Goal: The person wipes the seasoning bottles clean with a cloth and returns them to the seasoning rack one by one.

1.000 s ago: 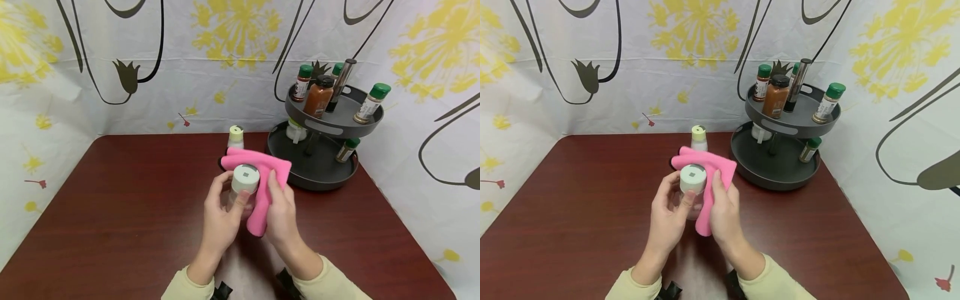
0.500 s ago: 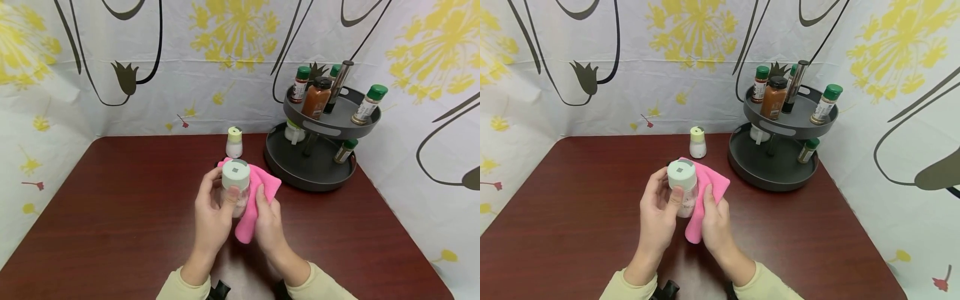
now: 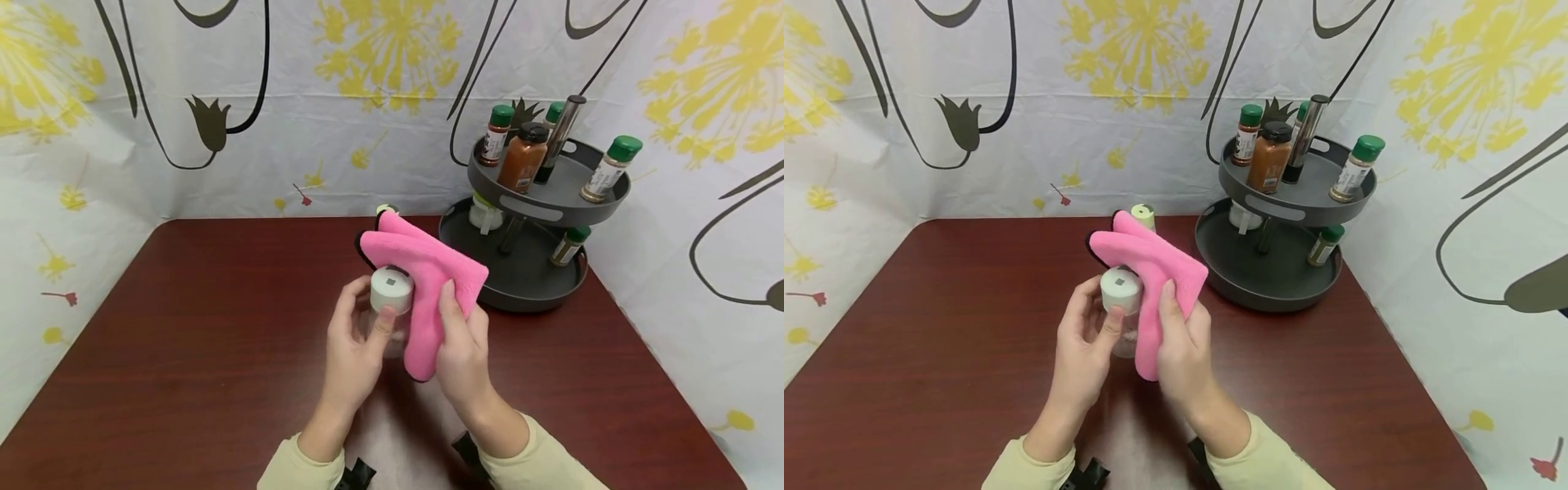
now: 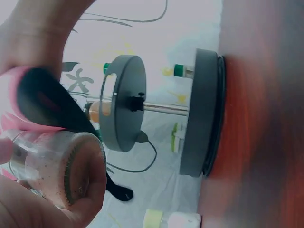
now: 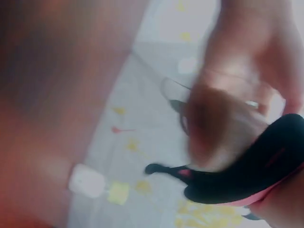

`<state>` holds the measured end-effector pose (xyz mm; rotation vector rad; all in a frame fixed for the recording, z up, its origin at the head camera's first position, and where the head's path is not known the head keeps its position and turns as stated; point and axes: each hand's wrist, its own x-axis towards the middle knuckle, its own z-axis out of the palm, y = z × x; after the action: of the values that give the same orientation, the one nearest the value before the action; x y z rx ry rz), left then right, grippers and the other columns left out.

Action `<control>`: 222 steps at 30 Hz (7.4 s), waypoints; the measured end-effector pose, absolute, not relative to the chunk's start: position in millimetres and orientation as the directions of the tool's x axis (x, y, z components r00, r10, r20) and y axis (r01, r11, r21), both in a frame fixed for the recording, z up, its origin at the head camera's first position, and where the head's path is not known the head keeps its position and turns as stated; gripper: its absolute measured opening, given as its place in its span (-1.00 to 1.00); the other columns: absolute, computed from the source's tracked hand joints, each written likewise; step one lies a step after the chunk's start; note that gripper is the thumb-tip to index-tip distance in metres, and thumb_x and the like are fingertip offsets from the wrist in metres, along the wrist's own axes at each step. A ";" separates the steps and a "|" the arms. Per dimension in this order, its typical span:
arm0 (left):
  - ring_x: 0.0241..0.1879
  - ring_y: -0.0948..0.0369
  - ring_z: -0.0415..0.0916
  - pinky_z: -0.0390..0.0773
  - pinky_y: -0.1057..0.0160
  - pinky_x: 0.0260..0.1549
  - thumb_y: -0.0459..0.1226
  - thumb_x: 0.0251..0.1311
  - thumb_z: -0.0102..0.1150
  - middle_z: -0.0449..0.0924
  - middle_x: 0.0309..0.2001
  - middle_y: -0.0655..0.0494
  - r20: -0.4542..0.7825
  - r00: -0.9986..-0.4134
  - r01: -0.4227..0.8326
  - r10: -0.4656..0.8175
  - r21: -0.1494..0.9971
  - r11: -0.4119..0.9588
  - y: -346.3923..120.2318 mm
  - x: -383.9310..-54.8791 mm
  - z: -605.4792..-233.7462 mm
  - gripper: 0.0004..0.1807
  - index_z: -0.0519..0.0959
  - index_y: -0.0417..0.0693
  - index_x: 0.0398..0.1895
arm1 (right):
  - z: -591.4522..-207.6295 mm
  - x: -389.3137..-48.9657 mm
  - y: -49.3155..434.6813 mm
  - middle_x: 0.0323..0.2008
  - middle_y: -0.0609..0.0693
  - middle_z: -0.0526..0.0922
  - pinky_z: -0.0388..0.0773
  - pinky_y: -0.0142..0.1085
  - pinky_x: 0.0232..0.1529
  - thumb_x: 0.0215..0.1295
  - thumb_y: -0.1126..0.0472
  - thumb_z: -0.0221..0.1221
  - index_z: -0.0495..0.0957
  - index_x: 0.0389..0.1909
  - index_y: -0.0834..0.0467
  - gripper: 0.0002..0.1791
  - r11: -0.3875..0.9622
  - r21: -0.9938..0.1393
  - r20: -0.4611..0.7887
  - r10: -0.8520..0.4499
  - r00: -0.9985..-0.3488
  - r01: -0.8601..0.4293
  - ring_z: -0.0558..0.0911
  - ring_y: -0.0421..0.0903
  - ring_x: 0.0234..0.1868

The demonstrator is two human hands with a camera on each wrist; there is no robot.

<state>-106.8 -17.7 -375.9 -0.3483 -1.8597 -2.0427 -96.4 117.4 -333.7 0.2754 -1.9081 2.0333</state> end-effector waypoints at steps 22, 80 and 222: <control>0.02 0.16 0.63 0.74 0.27 -0.06 -0.37 0.42 0.32 0.58 0.15 -0.07 0.414 -0.907 0.418 -0.071 0.906 -0.061 -27.1 -107.7 -369.7 -0.49 0.45 -0.11 0.38 | -311.1 -89.9 115.5 -0.30 0.05 0.63 0.61 -0.31 -0.15 0.73 0.06 -0.13 0.54 -0.01 0.38 -0.55 -0.035 -0.923 0.377 0.098 -0.921 -0.382 0.64 -0.06 -0.25; 0.18 0.06 0.67 0.60 0.21 0.32 -0.45 0.45 0.22 0.67 0.09 -0.05 0.446 -0.813 0.567 -0.375 0.754 -0.332 -25.9 -110.0 -367.2 -0.48 0.30 -0.17 0.39 | -349.5 -65.3 103.8 0.22 -0.15 0.68 0.58 -0.31 0.33 0.71 -0.15 -0.05 0.42 0.38 0.10 -0.49 -0.549 -0.820 -0.123 -0.104 -0.987 0.160 0.61 -0.24 0.29; 0.10 0.00 0.71 0.68 0.14 0.21 -0.36 0.45 0.27 0.67 0.04 -0.10 0.461 -0.777 0.630 -0.429 0.554 -0.545 -37.0 -111.5 -352.6 -0.51 0.35 -0.16 0.35 | -324.1 -65.9 118.4 -0.14 -0.16 0.72 0.69 -0.32 0.02 0.66 -0.16 -0.02 0.47 0.10 0.02 -0.64 -0.516 -0.828 -0.181 -0.126 -0.975 0.220 0.74 -0.23 -0.09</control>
<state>-111.5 -37.0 -352.6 -0.3620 -0.9713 -2.2993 -65.9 118.4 -324.1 -0.1641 -1.6170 2.9187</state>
